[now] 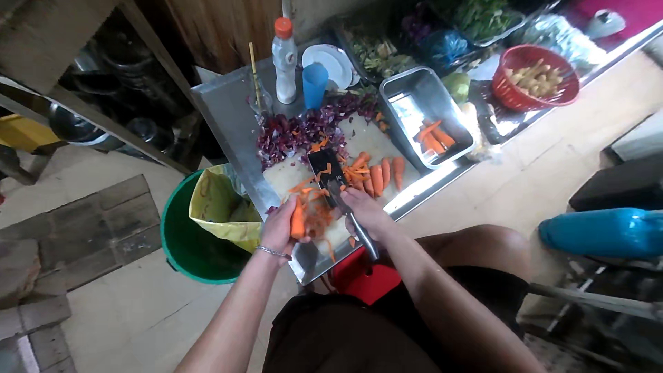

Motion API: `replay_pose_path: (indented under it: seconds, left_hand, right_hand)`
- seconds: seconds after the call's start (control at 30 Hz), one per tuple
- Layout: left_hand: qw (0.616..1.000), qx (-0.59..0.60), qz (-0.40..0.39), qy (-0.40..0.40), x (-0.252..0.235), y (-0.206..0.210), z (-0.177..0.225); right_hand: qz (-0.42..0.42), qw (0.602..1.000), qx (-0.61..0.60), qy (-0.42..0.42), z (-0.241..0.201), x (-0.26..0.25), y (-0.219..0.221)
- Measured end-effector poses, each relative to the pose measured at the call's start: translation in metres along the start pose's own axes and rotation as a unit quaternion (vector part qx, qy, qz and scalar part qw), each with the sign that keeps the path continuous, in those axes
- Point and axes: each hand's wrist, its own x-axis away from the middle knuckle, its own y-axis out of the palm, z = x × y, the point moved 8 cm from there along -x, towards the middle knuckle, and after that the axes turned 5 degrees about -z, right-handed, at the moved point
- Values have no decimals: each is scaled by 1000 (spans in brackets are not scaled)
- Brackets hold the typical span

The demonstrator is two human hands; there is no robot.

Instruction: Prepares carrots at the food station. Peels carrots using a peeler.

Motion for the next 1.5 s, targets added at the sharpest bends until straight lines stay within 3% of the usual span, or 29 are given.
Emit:
replay_pose_path:
  seconds: [0.1,0.3,0.43,0.57,0.93,1.17,1.3,1.4,1.5]
  left_hand:
    - [999,-24,27,8,-8,-13,-1]
    - [999,-9,39,16,-21,-18,-6]
    - [998,-49,32,23,-28,-18,-1]
    - [996,-80,4,46,-34,-18,6]
    - [998,8,6,55,-50,-23,-14]
    - [988,64,8,142,-76,-48,-27]
    - [972,78,54,217,-85,-40,-17]
    - [934,18,97,343,-57,-21,28]
    - [862,-61,135,484,-7,-5,103]
  right_hand:
    - [-9,999,17,37,10,3,11]
    - [-58,998,-27,15,10,5,20]
    - [17,999,33,5,-10,4,-12]
    - [29,996,60,-67,-40,18,-33]
    - [57,982,175,-40,-49,15,-25]
    - [59,933,352,-41,-45,6,-22]
    - [29,915,387,-109,-58,-7,-43]
    - [-11,923,362,-130,-65,-37,-71]
    - [-66,946,261,-181,-77,-75,-98]
